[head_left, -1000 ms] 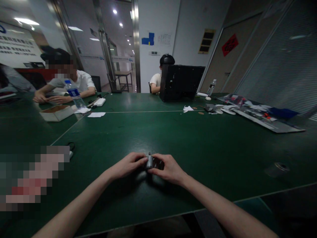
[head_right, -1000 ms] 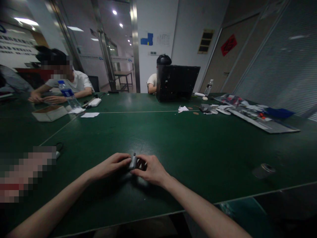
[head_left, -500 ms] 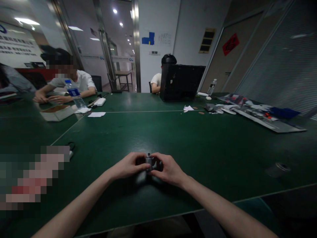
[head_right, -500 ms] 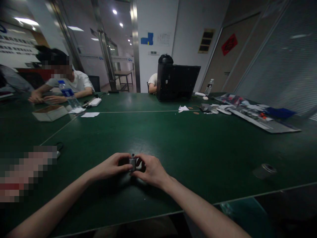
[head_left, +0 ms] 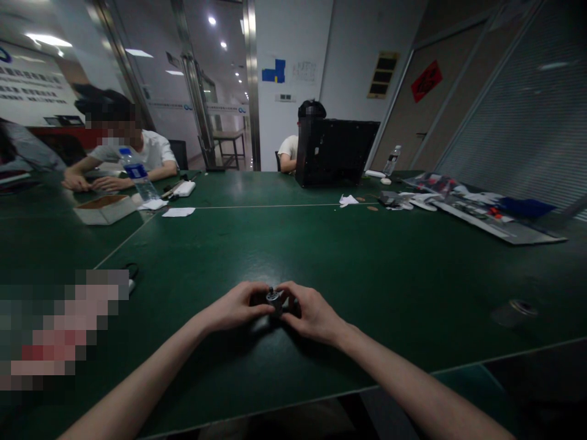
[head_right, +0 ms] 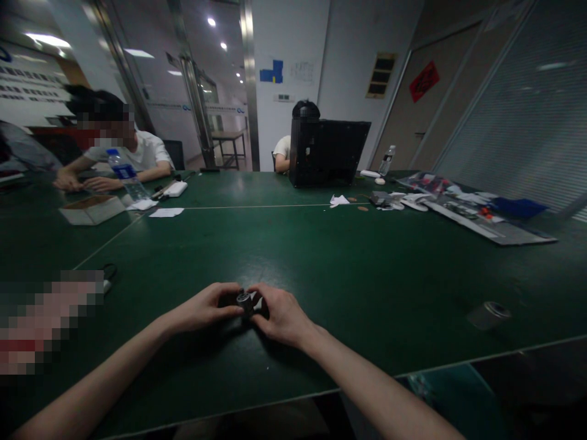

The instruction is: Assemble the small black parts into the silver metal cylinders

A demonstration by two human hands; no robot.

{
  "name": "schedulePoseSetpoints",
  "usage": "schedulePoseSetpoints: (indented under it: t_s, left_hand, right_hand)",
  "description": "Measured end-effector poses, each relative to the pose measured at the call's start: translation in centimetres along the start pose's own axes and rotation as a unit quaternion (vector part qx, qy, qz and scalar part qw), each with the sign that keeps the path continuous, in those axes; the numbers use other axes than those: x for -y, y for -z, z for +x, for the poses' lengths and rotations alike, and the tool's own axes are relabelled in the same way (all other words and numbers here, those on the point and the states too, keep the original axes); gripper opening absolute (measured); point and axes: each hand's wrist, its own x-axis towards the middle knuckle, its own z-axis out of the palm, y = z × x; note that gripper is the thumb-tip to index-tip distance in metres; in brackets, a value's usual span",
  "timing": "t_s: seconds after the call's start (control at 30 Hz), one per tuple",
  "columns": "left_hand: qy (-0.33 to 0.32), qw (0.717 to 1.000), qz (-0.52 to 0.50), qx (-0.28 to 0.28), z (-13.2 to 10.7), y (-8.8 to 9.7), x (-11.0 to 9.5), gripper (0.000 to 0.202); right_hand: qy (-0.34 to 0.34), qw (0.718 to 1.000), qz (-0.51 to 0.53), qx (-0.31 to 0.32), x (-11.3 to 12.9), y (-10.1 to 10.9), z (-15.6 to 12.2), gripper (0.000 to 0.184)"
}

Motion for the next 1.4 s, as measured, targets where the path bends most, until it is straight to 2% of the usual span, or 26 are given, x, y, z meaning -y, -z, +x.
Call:
schedulePoseSetpoints:
  t_s: [0.3, 0.63, 0.9, 1.2, 1.4]
  left_hand:
    - [0.024, 1.0, -0.012, -0.012, 0.2, 0.2, 0.72, 0.024]
    - [0.015, 1.0, -0.005, 0.018, 0.05, 0.36, 0.5, 0.035]
    - [0.008, 0.999, -0.006, 0.04, -0.01, 0.41, 0.45, 0.04]
    - [0.011, 0.997, -0.081, 0.011, 0.09, 0.13, 0.45, 0.044]
    - [0.023, 0.998, -0.05, -0.002, 0.16, -0.09, 0.05, 0.044]
  right_hand:
    - [0.001, 1.0, -0.017, -0.02, 0.53, 0.31, -0.17, 0.038]
    - [0.008, 0.998, -0.011, -0.06, 0.48, 0.35, -0.14, 0.036]
    - [0.005, 0.998, -0.011, -0.054, 0.45, 0.22, -0.14, 0.034]
    - [0.008, 0.998, -0.019, -0.054, 0.59, 0.26, -0.22, 0.037]
    - [0.036, 0.997, -0.028, -0.06, 0.6, 0.18, -0.3, 0.034]
